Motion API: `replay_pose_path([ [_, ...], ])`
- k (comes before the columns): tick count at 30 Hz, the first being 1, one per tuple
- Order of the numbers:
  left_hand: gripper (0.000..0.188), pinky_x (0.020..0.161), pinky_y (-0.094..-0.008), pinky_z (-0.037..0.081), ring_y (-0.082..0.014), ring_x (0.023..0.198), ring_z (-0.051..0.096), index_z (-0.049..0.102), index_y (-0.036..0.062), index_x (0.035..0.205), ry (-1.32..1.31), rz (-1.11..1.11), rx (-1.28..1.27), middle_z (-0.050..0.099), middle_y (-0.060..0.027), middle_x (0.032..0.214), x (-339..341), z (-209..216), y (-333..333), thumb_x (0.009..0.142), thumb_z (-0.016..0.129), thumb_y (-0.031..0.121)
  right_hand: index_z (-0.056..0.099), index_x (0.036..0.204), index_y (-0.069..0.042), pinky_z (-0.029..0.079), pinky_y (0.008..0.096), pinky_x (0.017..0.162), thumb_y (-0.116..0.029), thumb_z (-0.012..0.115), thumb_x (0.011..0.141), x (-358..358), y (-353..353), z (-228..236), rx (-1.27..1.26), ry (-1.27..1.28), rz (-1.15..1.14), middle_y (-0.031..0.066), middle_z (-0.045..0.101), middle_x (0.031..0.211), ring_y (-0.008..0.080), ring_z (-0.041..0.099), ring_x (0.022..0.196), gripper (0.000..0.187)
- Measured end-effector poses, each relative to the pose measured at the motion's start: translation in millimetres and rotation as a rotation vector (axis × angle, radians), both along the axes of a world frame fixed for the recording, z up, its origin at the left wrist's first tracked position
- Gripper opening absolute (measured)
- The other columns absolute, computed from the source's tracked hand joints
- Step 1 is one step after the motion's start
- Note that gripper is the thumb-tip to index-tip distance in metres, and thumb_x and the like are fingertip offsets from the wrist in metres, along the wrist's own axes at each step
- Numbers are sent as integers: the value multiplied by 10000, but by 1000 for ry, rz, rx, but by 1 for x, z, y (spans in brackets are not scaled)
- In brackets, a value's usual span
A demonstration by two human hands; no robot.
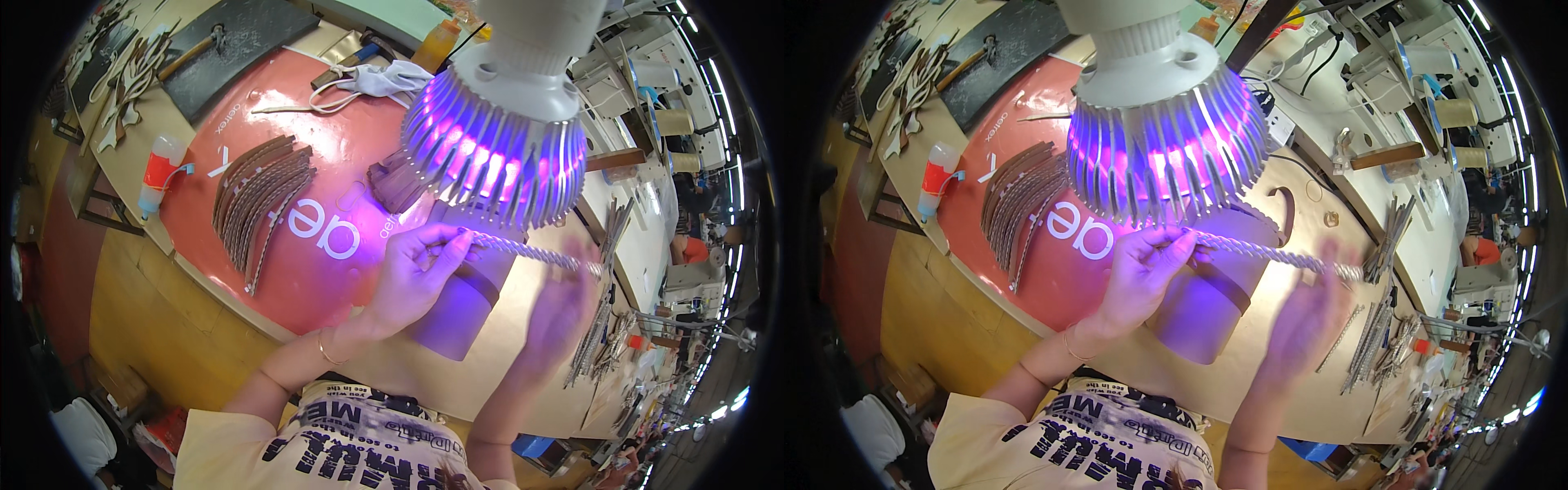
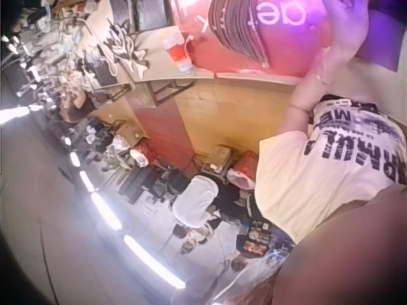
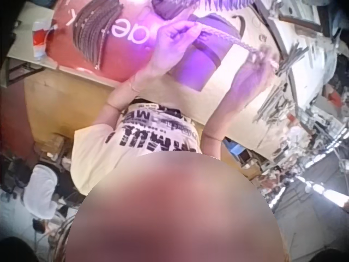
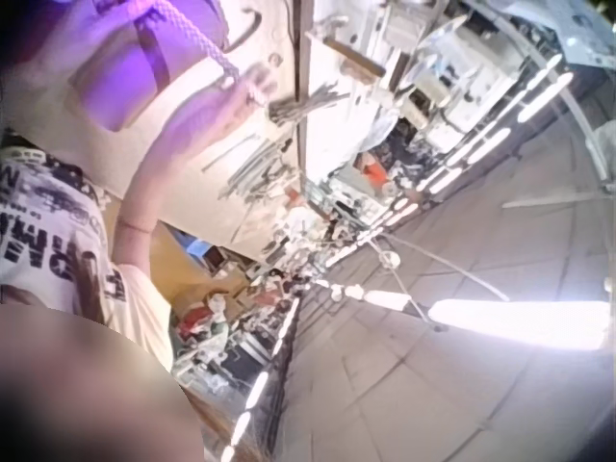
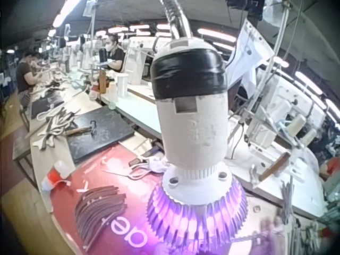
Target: The person wraps a braided cord around a stack of brown cardboard pieces on a workbench. They repeatedly pick up new cord pieces, wrap them around the stack, and adjust the placement. The person occasionally moves the stack and handles other cord pieces on the table.
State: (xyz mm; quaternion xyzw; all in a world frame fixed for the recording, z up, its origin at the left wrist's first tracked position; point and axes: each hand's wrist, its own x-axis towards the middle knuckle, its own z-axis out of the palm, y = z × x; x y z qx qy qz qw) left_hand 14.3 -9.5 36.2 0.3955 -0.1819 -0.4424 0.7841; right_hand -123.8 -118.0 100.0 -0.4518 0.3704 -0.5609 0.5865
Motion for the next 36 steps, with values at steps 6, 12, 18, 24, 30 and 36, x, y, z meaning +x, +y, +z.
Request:
replay_pose_path([
  [6,184,806,-253,515,-104,872,637,670,-44,1074,-76,-198,-62,695,-71,969,-3,4,-1,984,589,95,532,1264,38,447,369,949,-98,655,925,-14,31,29,-860,1067,-80,176,611,1227,199,565,1143,385],
  [12,249,776,-246,516,-115,900,640,670,-4,1134,-85,-68,-7,672,-70,1044,-9,-26,3,951,652,163,638,1086,40,477,293,666,-151,691,924,1,46,22,-326,1218,429,56,686,837,94,592,730,256],
  [18,387,908,-383,502,-308,1035,643,663,-12,1168,-743,121,452,597,-186,1239,-19,-70,7,878,728,234,631,1083,58,419,249,579,-193,549,1017,1,37,12,-184,1115,483,29,574,690,88,481,628,273],
  [24,310,884,-357,520,-257,1020,662,676,-31,1068,-458,76,328,632,-175,1192,-25,-65,9,832,766,151,639,1055,59,395,239,547,-180,523,1029,6,36,3,-95,998,529,9,555,663,62,457,603,267],
  [30,265,778,-246,541,-123,941,669,600,-6,1117,147,-126,144,687,-111,1099,-7,-47,7,871,698,5,650,1044,39,382,246,523,-178,550,1015,18,36,0,-102,1000,608,14,550,633,52,445,580,240],
  [36,345,816,-236,541,-123,942,664,514,-16,1253,307,-18,104,689,-133,1079,-4,-27,7,921,602,-43,678,1024,5,438,347,548,-241,578,987,27,35,-1,-144,1132,643,143,616,645,208,568,543,268],
])
